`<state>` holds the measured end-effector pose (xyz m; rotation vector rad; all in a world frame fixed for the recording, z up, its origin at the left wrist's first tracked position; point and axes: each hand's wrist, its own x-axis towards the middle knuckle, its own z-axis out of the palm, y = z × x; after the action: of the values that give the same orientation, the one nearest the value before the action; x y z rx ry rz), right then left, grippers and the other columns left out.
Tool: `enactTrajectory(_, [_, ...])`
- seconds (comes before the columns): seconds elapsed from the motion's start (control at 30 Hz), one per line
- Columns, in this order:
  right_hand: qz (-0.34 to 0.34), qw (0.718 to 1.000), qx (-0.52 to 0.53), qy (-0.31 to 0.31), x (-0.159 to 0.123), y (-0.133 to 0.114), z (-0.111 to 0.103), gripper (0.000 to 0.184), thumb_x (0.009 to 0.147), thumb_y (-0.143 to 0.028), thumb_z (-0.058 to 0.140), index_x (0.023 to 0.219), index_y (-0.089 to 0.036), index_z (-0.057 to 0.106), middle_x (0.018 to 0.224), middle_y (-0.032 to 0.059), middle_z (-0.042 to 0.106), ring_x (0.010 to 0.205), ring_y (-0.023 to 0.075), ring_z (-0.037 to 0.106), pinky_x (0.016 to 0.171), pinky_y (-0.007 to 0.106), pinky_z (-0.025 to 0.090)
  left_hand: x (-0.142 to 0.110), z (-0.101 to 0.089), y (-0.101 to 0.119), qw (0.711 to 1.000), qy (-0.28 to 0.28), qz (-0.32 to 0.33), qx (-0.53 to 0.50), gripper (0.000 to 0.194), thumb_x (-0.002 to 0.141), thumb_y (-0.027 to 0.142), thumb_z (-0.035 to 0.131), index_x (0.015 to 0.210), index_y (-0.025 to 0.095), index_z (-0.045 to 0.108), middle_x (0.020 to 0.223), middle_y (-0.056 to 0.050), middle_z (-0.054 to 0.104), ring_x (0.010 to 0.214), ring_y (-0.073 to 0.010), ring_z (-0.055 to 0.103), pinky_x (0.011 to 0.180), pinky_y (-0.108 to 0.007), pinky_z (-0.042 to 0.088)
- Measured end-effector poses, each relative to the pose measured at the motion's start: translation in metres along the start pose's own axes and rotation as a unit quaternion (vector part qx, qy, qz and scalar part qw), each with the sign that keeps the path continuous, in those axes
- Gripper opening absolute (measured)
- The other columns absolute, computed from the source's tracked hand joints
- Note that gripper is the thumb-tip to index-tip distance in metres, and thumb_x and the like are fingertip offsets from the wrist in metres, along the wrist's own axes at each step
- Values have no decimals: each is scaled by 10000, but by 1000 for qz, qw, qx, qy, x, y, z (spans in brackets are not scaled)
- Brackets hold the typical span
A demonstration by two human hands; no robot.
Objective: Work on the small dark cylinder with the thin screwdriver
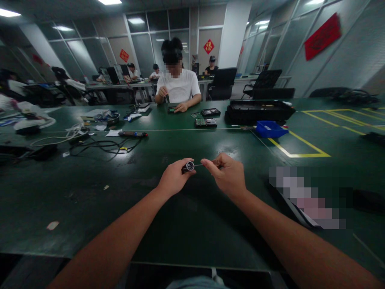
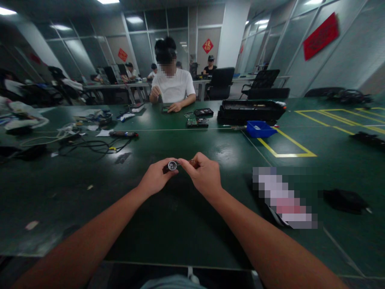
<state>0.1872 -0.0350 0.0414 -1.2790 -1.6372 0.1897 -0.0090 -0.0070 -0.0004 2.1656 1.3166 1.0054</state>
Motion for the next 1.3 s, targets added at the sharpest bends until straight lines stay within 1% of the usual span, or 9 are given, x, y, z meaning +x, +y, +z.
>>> enactTrajectory(0.23, [-28,999,-11,-27,-2,1,0,343,856,-476,690,680,-204,575,573,-20,612,470,106,521,489,247,355,1,1,-2,1000,0,-10,-3,382,863,286,701,1241,270,655,1206,-44,703,1069,-232,656,953,-382,512])
enactTrajectory(0.43, [-62,993,51,-91,-3,1,-2,152,949,-315,558,1023,-193,610,807,36,712,700,162,667,631,275,470,1,0,-2,1000,7,-5,2,381,862,291,702,1238,260,650,1176,-36,710,1051,-221,658,926,-359,513])
enactTrajectory(0.6, [-77,989,45,-114,-3,-2,-6,196,995,-335,473,963,-206,617,776,28,677,679,161,636,650,295,454,0,0,1,1000,-3,-6,10,377,863,296,701,1235,261,652,1135,-32,714,995,-206,664,888,-339,517])
enactTrajectory(0.7, [-46,992,65,-96,-3,-3,-4,201,995,-343,474,991,-209,625,795,34,681,702,170,643,669,311,466,0,0,0,1000,-4,-6,12,375,857,292,707,1227,259,656,1127,-34,714,992,-205,664,892,-340,517])
enactTrajectory(0.77, [-5,987,138,-82,-2,0,1,189,974,-339,513,1077,-208,602,866,47,699,783,187,672,724,329,500,1,0,-1,1000,4,-9,15,373,854,278,709,1223,257,658,1132,-32,712,999,-204,662,903,-344,512])
enactTrajectory(0.93, [117,936,326,-58,5,17,16,241,931,-429,568,961,-202,642,855,43,679,770,179,654,760,352,533,2,-4,2,999,20,-4,27,378,857,232,699,1231,247,650,1146,-32,697,1018,-198,648,915,-343,500])
enactTrajectory(1.07, [236,890,388,-33,13,33,21,310,890,-511,589,830,-208,616,740,12,613,637,154,592,646,328,521,3,-7,4,998,-2,40,40,391,876,207,673,1265,235,636,1151,-42,677,1033,-190,634,938,-334,487])
enactTrajectory(1.13, [241,899,365,-11,15,38,22,313,894,-513,585,815,-211,605,723,8,607,618,150,577,613,313,496,3,-7,3,998,-14,20,52,402,867,209,684,1266,229,638,1106,-46,678,991,-196,640,904,-340,496])
enactTrajectory(1.3, [170,936,308,-3,10,35,20,292,950,-483,528,877,-213,613,760,17,631,659,154,588,629,311,473,2,-4,0,997,-35,-5,63,405,859,226,695,1260,241,644,1075,-44,677,956,-202,642,858,-342,499])
